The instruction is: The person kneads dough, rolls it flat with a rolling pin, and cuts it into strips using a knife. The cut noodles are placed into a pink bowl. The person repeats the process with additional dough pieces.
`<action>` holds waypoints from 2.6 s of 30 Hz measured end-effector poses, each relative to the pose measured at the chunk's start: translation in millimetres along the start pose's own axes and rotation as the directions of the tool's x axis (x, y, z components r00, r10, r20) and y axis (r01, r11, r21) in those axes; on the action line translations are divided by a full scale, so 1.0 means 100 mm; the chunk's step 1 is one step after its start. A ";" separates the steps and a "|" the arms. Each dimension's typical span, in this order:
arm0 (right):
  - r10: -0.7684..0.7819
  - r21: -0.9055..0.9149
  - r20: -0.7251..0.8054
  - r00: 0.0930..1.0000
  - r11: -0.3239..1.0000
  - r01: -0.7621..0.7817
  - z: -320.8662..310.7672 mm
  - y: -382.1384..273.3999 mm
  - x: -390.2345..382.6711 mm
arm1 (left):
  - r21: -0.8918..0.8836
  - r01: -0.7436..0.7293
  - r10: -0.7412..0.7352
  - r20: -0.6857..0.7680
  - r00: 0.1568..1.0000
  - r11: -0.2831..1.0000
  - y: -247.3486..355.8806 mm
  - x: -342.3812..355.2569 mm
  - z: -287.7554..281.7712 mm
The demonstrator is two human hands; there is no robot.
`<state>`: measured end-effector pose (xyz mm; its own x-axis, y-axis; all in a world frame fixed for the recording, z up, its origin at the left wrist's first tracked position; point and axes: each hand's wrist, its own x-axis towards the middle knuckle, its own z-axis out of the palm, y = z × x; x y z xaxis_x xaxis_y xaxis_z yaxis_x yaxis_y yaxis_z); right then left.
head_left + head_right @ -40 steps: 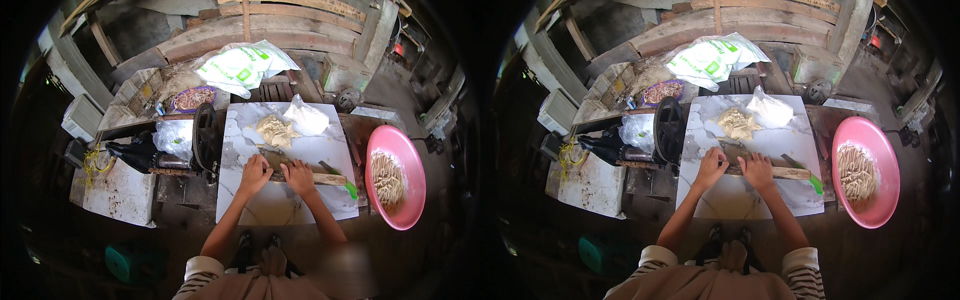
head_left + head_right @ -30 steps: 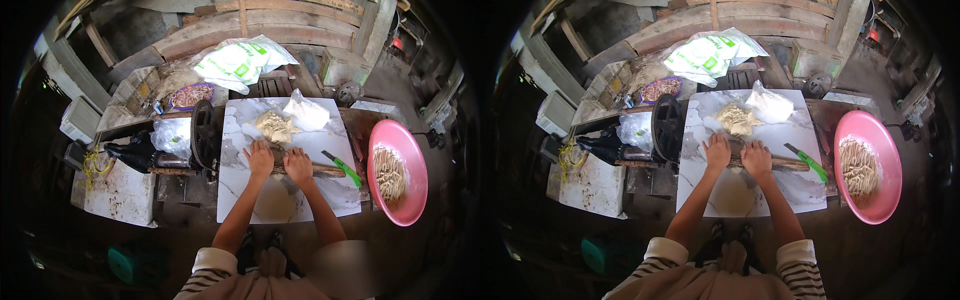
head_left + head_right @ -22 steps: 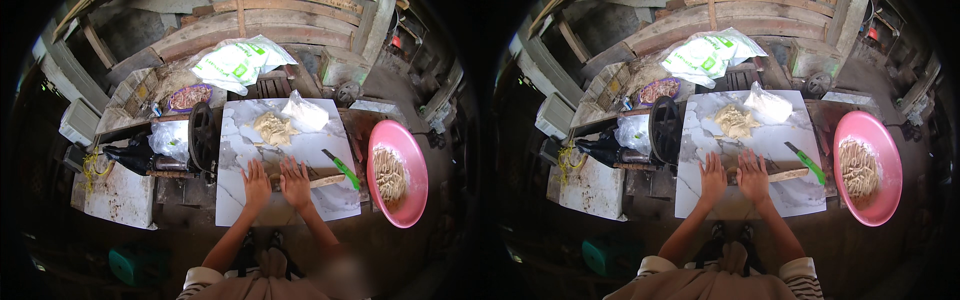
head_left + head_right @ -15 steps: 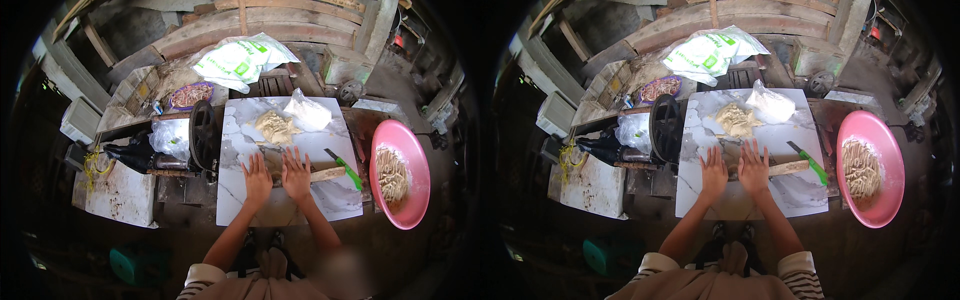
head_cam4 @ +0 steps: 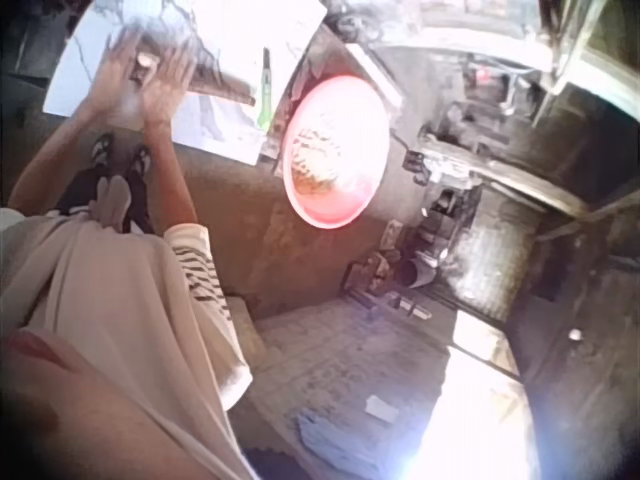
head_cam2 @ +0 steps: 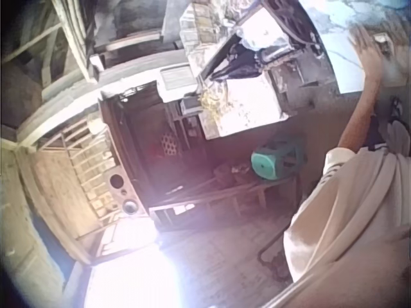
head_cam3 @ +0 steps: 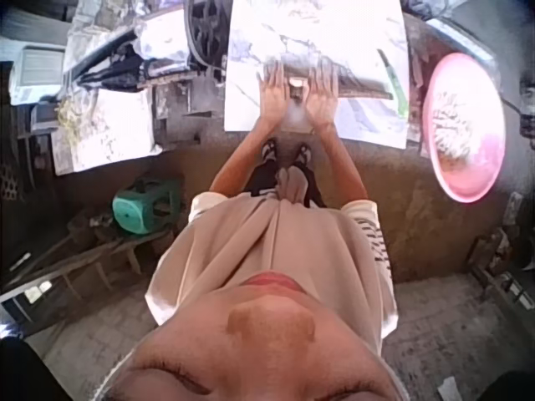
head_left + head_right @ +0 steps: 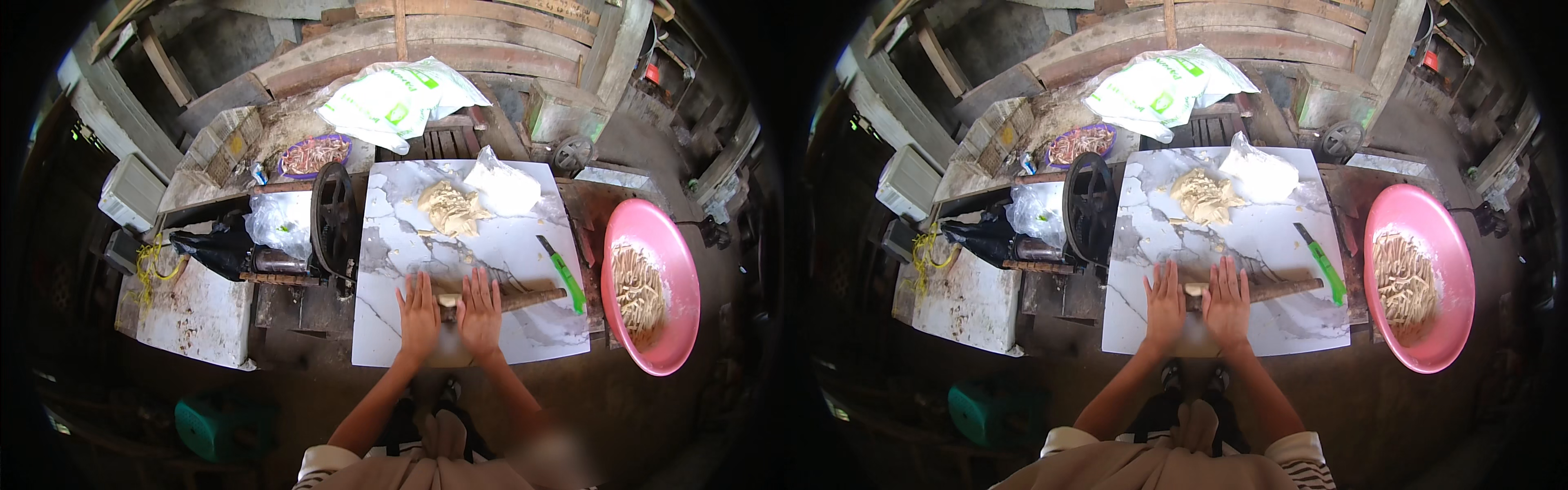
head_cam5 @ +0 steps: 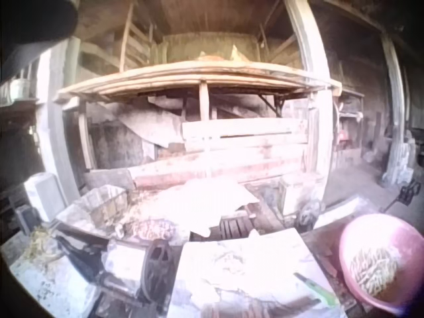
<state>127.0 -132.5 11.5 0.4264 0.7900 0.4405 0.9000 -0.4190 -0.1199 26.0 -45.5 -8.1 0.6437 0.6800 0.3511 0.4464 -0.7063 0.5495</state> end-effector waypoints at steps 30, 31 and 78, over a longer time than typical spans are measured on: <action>-0.315 0.481 0.279 0.907 0.864 0.152 -0.42 0.23 0.25 | -0.144 0.048 0.035 0.527 0.849 0.988 -0.12 0.60 -0.44; -0.320 0.482 0.276 0.907 0.862 0.157 -0.40 0.24 0.23 | -0.175 0.027 0.052 0.429 0.902 0.984 -0.09 0.50 -0.41; 0.098 0.099 -0.069 0.993 0.991 -0.091 -0.11 -0.12 0.05 | -0.389 0.357 -0.362 0.065 0.930 0.849 -0.11 0.12 -0.20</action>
<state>117.6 -128.8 24.4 0.5055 0.7124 0.4867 0.8619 -0.4429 -0.2469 16.9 -25.7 5.5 0.4778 0.8750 0.0783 0.3671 -0.2799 0.8871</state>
